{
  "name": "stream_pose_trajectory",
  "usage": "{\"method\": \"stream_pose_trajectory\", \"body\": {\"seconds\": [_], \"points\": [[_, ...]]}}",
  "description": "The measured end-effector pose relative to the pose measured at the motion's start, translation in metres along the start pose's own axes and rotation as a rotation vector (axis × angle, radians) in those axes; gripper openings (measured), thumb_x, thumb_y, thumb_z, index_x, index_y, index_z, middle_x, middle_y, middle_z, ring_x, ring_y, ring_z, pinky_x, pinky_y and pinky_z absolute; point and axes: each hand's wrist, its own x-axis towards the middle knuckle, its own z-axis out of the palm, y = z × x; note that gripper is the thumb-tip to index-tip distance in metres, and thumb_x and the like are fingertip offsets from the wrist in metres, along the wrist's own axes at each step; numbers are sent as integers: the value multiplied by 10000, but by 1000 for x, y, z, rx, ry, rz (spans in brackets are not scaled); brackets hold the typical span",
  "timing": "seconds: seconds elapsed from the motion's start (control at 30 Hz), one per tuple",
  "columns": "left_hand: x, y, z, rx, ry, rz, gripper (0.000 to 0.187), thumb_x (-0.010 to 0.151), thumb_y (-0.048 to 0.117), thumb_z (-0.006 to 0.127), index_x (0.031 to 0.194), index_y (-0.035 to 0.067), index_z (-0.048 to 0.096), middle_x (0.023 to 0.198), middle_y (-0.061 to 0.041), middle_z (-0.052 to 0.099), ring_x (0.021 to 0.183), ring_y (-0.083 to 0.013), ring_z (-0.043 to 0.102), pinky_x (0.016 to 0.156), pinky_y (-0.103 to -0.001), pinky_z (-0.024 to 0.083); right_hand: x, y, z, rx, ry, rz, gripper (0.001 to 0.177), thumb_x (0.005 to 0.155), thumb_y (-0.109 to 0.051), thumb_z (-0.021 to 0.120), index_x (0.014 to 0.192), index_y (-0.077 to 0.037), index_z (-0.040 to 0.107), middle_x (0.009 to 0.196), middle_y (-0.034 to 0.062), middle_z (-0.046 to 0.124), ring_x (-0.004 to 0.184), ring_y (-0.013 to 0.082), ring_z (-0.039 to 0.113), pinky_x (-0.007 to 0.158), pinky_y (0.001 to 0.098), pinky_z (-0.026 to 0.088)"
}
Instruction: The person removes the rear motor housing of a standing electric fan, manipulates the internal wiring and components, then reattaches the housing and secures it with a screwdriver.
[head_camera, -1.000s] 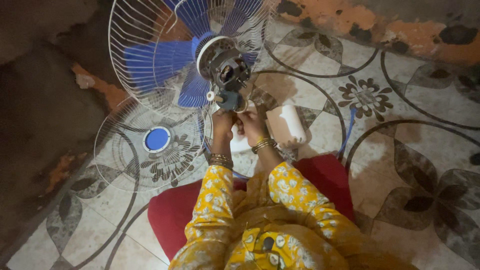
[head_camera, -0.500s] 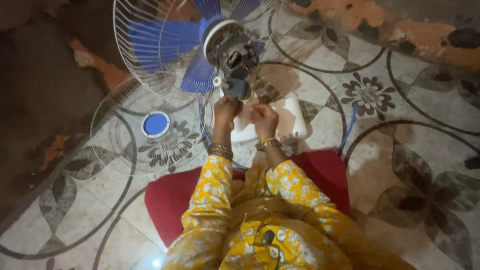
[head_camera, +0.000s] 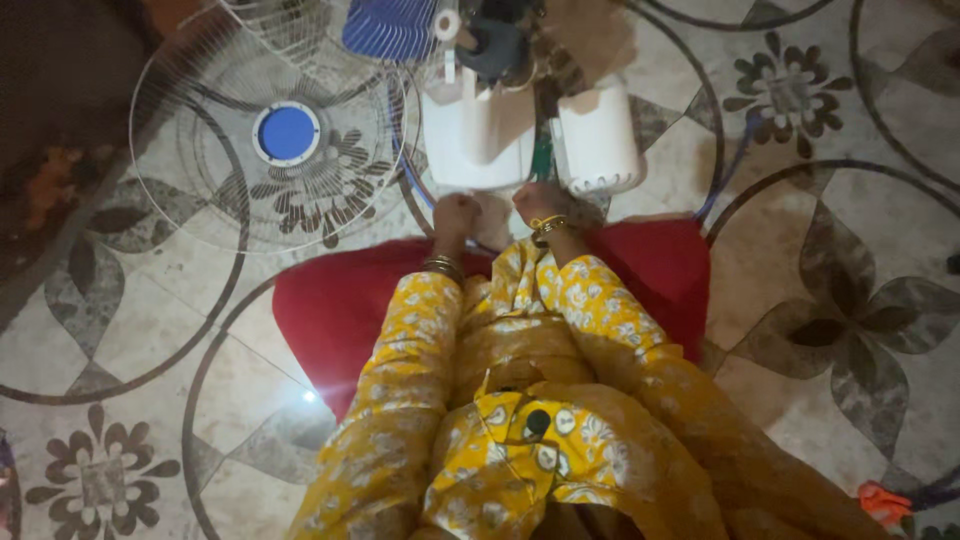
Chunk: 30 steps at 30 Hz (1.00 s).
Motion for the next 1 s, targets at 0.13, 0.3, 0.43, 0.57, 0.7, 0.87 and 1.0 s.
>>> {"method": "stream_pose_trajectory", "body": {"seconds": [0.13,0.3,0.43,0.57,0.7,0.87,1.0], "points": [[-25,-8,15,181,-159,14,232,850,264,673,808,46,737,860,-226,720,827,-419,694,752,-534,549,-19,15,10,-49,-3,-53,192,783,-211,677,913,-137,796,969,158,754,927,329,722,839,456,570],[-36,22,20,236,-279,298,386,746,299,741,1041,52,702,1018,-197,688,940,-428,646,783,-521,550,-41,-5,6,-199,98,-52,212,971,-300,658,1011,-124,769,1102,154,731,1031,351,684,945,481,527],[-42,21,36,465,-357,404,229,865,128,612,1083,87,669,1285,-147,596,1072,-386,622,788,-500,574,-51,-12,10,-281,-66,-8,243,866,-202,630,1079,-129,721,1120,135,715,1057,365,675,890,510,530],[-47,5,54,483,-430,357,185,921,82,549,1080,32,628,1175,-190,586,1019,-378,651,789,-482,579,-41,4,30,-223,-87,-108,245,912,-239,615,1081,-92,715,1095,184,715,1028,394,683,901,511,533],[-49,4,54,435,-411,343,239,906,50,528,1131,18,602,1149,-215,586,960,-391,672,784,-492,576,-30,14,45,-67,-226,-204,223,931,-245,624,990,-74,754,1076,223,724,1051,385,698,954,490,554],[-53,9,47,427,-348,280,301,860,72,555,1152,1,583,1122,-257,602,905,-428,680,750,-494,582,-42,7,38,-92,-233,-67,254,870,-255,623,982,-67,751,1068,231,721,1037,390,693,919,499,548],[-48,0,53,433,-428,177,219,933,114,566,1105,-13,612,1103,-273,643,900,-434,707,763,-502,592,-46,-3,26,-117,-219,-104,271,872,-238,608,1034,-63,737,1087,219,717,1041,393,688,918,490,546]]}}
